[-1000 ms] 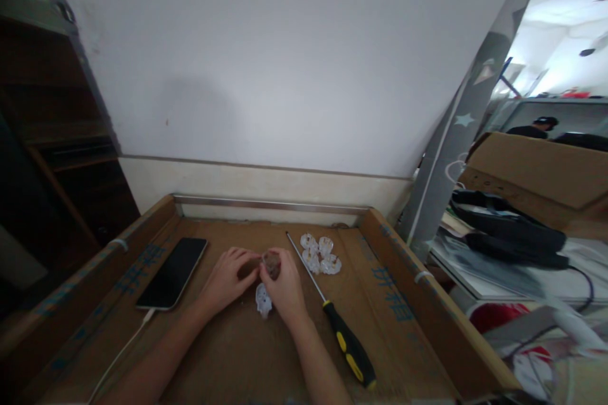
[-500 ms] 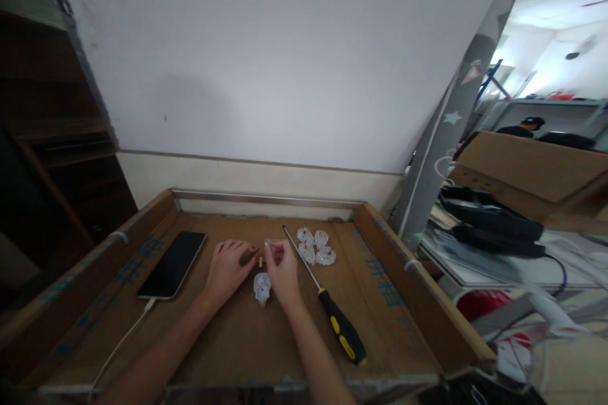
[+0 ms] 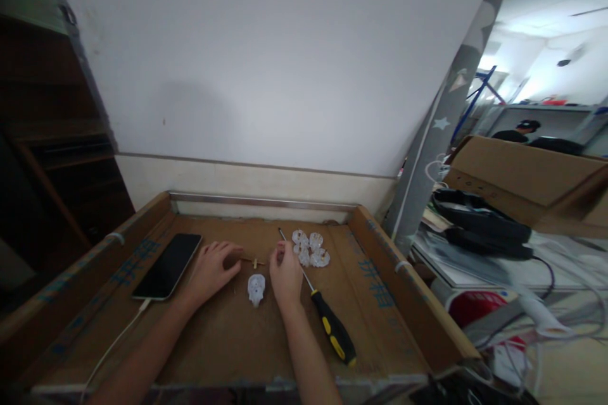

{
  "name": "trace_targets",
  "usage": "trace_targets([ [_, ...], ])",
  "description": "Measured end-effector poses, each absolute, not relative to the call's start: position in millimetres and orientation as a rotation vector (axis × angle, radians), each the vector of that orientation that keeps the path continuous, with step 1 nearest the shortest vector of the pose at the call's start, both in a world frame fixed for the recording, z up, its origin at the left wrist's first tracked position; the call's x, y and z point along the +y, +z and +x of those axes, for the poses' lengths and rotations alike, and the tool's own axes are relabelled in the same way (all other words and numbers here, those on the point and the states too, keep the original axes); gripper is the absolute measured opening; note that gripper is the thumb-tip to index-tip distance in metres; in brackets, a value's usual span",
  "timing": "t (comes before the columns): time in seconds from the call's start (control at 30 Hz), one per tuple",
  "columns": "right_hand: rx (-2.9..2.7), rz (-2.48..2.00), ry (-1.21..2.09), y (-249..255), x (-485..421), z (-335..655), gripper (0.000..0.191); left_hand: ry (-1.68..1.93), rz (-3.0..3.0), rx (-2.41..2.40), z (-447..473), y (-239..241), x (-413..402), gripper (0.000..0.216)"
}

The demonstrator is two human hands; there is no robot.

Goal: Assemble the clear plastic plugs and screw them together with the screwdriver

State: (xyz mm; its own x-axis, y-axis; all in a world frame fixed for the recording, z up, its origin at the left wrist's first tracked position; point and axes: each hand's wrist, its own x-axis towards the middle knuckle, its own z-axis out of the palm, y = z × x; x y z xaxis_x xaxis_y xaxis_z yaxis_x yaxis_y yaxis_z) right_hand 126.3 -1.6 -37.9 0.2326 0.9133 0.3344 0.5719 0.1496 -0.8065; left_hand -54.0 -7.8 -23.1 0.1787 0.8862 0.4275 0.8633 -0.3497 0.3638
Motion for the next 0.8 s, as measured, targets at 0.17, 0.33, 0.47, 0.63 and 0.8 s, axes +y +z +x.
trace_targets([
  [0.17, -1.455, -1.544, 0.448, -36, -3, 126, 0.023, 0.854, 2.403, 1.774, -57, -23, -8, 0.020],
  [0.33, -1.392, -1.490, 0.541, -39, 0, 127, 0.024, 0.838, 2.445, 1.746, -53, -25, -5, 0.014],
  [0.47, -1.290, -1.409, 0.739, -47, 9, 127, 0.028, 0.937, 2.421, 1.717, -53, -23, -4, 0.012],
  [0.63, -1.224, -1.313, 1.048, -54, 17, 127, 0.031, 1.157, 2.405, 1.651, -50, -20, -9, 0.012],
  [0.8, -1.217, -1.229, 1.205, -49, 17, 126, 0.030, 1.174, 2.438, 1.613, -45, -19, -13, 0.014],
])
